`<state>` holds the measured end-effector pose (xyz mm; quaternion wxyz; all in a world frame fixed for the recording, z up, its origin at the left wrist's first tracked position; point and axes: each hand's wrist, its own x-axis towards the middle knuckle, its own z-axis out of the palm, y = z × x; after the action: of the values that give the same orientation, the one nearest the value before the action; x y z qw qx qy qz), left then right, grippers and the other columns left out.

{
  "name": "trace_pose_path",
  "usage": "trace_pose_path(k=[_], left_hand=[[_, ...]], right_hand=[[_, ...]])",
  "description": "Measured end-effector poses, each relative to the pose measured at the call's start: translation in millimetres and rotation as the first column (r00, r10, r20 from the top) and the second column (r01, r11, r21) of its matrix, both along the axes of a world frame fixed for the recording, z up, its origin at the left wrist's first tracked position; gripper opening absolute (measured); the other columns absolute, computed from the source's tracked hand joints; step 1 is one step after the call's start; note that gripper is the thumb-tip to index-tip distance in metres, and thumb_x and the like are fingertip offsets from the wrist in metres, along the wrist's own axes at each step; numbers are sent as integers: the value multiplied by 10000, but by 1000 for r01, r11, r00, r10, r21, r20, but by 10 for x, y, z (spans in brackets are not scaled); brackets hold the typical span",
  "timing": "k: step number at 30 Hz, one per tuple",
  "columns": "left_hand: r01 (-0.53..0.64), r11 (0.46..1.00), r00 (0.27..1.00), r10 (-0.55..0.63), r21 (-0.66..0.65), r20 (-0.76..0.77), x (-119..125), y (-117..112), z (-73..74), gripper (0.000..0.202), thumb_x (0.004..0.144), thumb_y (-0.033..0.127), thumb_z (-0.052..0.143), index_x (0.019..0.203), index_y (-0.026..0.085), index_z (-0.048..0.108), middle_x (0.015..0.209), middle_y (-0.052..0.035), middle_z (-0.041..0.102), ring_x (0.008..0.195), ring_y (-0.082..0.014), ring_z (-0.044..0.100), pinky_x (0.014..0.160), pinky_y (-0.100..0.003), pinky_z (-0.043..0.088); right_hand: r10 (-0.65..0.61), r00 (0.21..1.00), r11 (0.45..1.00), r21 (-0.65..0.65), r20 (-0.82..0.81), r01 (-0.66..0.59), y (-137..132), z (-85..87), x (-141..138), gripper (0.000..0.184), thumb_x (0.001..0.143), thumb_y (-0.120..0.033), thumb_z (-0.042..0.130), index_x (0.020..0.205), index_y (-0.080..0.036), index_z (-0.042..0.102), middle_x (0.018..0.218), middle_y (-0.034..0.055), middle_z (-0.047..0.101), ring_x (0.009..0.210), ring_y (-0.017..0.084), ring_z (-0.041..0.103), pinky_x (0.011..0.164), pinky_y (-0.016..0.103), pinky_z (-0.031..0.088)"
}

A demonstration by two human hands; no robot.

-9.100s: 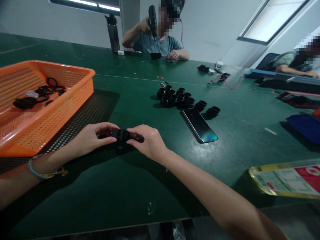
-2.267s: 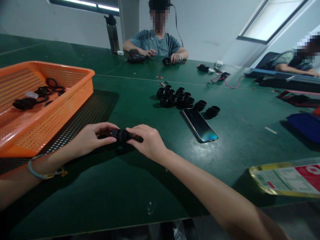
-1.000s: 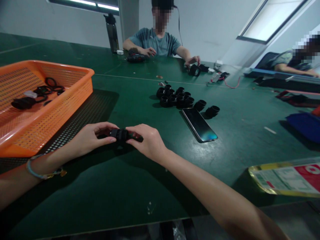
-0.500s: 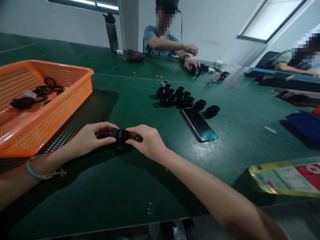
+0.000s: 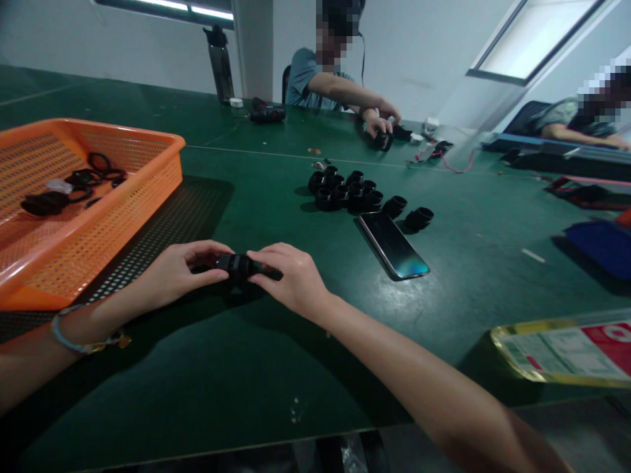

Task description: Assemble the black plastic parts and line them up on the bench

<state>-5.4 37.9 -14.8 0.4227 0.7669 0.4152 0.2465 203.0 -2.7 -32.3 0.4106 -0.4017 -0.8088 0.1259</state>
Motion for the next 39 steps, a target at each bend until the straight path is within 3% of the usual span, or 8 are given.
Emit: trace_pose_path(k=[4, 39], left_hand=[[-1, 1000, 1000, 1, -4, 0, 0, -1, -5, 381, 648, 418, 647, 925, 157, 637, 861, -45, 700, 781, -211, 648, 755, -340, 530], [6, 1000, 1000, -6, -1, 10, -1, 3, -9, 385, 641, 409, 645, 918, 142, 631, 832, -44, 690, 759, -200, 642, 740, -328, 528]], right_hand=[[-18, 1000, 999, -45, -2, 18, -16, 24, -11, 271, 717, -135, 693, 981, -182, 656, 850, 26, 703, 725, 138, 644, 667, 274, 530], [21, 1000, 998, -59, 11, -20, 0, 7, -1, 223, 741, -185, 689, 959, -150, 660, 844, 47, 705, 716, 136, 647, 653, 267, 531]])
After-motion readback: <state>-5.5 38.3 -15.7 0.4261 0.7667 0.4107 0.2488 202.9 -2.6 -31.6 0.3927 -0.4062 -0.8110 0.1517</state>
